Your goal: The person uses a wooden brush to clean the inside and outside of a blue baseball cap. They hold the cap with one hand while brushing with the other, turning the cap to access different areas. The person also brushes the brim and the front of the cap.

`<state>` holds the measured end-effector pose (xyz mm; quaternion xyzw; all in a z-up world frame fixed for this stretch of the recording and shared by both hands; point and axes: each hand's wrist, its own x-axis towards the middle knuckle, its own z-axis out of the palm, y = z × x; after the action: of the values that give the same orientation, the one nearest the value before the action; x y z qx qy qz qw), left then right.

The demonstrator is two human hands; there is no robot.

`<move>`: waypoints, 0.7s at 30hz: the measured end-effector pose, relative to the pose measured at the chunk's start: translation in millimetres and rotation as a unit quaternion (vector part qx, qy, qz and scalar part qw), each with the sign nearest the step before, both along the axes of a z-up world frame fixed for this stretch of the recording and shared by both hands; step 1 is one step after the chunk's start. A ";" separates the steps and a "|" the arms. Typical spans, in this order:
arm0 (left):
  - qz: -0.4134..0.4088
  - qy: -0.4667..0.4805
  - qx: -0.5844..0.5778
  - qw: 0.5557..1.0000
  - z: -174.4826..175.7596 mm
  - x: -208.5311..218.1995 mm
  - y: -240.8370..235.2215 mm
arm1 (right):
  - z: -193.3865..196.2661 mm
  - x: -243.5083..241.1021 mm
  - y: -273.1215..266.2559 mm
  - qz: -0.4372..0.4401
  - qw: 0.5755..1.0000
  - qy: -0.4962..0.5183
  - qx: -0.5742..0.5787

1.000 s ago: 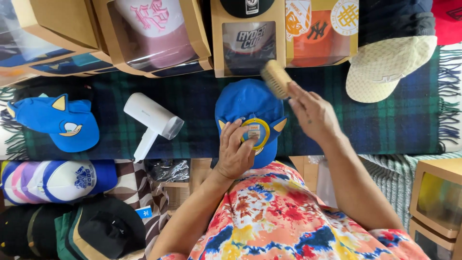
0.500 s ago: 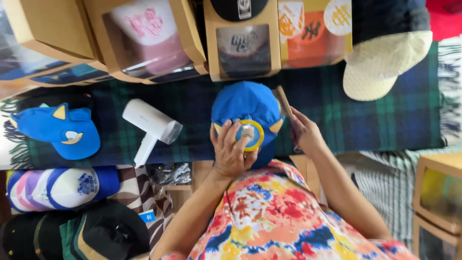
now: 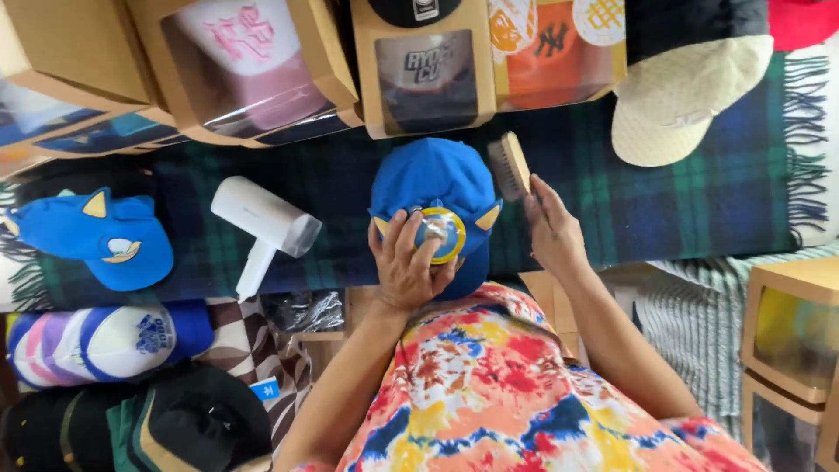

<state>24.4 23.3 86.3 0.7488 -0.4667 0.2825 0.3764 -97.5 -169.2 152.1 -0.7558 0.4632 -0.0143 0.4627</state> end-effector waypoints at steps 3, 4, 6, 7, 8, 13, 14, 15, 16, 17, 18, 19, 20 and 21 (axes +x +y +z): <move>0.015 -0.004 -0.010 1.000 -1.5 6.8 -1.6 | 9.2 13.4 -8.9 0.143 0.929 -0.276 -0.199; 0.018 0.002 -0.005 1.000 -4.8 8.2 -0.2 | 25.4 21.9 -5.0 0.230 0.905 -0.257 -0.249; 0.004 0.018 0.001 1.000 -7.2 0.6 1.7 | 24.1 26.5 -3.7 0.302 0.878 -0.221 -0.297; 0.007 0.013 0.001 1.000 -6.4 2.6 0.2 | 5.3 36.4 -10.5 0.269 0.893 -0.260 -0.250; 0.011 0.009 0.001 1.000 -5.2 5.1 -0.3 | -13.1 46.9 -16.7 0.234 0.904 -0.297 -0.201; 0.024 -0.011 -0.005 1.000 -3.3 7.4 -0.4 | -17.7 45.5 -7.4 0.091 0.979 -0.166 -0.074; 0.020 -0.010 -0.006 1.000 -3.5 7.0 -2.2 | -16.4 44.6 -5.4 0.066 0.983 -0.160 -0.064; 0.018 -0.013 -0.009 1.000 -4.6 5.7 -3.0 | -23.2 41.1 -12.2 0.065 0.982 -0.163 -0.068; 0.016 -0.009 -0.006 1.000 -5.2 4.4 -3.7 | -29.4 37.7 -18.8 0.055 0.989 -0.126 -0.061; 0.016 -0.005 -0.001 1.000 -4.7 3.5 0.4 | -35.9 35.9 -21.6 0.046 0.994 -0.090 -0.050; 0.017 -0.008 0.000 1.000 -5.5 7.7 2.7 | -52.7 31.7 -20.0 0.047 0.993 -0.092 -0.049; 0.013 -0.009 0.002 1.000 -7.4 7.4 2.7 | -68.9 21.8 -20.0 0.027 0.995 -0.091 0.014; 0.009 -0.010 0.004 1.000 -9.7 7.4 2.4 | -85.4 12.1 -20.5 0.008 0.993 -0.090 0.077; 0.008 -0.010 0.001 1.000 -11.3 7.5 1.4 | -99.1 0.8 -18.1 0.007 0.993 -0.090 0.074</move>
<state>31.8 24.6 75.0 0.7500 -0.4645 0.2927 0.3689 -96.8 -187.4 53.0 -0.7183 0.4140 -0.0447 0.5574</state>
